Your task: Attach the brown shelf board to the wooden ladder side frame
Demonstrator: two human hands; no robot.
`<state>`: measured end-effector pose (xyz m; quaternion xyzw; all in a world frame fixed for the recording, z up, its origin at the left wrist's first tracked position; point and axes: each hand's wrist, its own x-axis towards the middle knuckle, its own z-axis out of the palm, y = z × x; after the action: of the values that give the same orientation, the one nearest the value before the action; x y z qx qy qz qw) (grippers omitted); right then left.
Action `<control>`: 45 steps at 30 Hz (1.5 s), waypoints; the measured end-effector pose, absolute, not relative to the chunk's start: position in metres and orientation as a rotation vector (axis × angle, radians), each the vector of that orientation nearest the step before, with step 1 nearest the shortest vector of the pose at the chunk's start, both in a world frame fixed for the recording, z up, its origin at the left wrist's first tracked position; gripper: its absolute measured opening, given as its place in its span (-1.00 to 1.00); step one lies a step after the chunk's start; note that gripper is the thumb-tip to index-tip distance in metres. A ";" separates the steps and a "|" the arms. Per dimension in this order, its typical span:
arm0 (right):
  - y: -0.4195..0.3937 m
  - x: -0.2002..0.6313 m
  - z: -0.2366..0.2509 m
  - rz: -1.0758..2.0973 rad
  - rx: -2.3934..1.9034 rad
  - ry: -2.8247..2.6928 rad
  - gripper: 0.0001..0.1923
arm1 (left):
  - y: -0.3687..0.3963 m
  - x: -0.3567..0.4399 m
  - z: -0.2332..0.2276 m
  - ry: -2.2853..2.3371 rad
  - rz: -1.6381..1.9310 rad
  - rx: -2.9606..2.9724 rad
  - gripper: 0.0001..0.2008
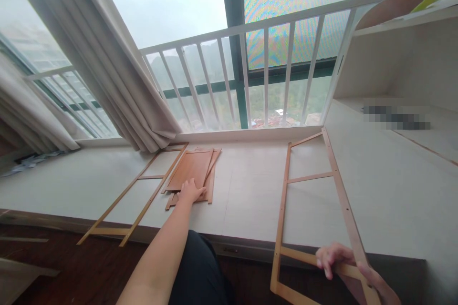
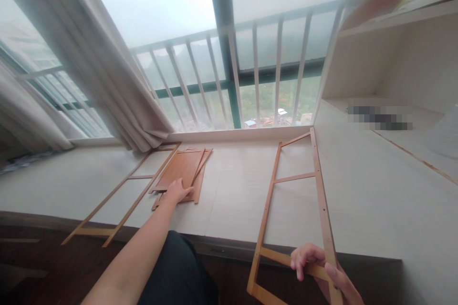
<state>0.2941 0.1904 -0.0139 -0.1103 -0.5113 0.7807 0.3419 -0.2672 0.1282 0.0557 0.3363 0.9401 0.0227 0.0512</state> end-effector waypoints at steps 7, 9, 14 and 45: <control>0.207 0.294 -0.040 2.085 -0.168 -1.365 -0.45 | 0.138 -0.245 0.062 2.887 -0.038 0.864 -0.33; 0.202 0.294 -0.036 2.035 -0.222 -1.312 -0.47 | 0.140 -0.242 0.061 2.894 -0.050 0.818 -0.35; 0.185 0.293 -0.007 2.045 -0.342 -1.278 -0.51 | 0.143 -0.235 0.058 2.957 -0.017 0.695 -0.29; 0.191 0.299 -0.028 2.081 -0.359 -1.291 -0.45 | 0.063 -0.235 0.158 3.094 1.175 0.535 -0.41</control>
<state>0.2988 0.1908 -0.0282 -0.1370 -0.4928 0.7946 0.3272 -0.2346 0.0630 0.1578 0.1588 0.9177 0.3486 -0.1052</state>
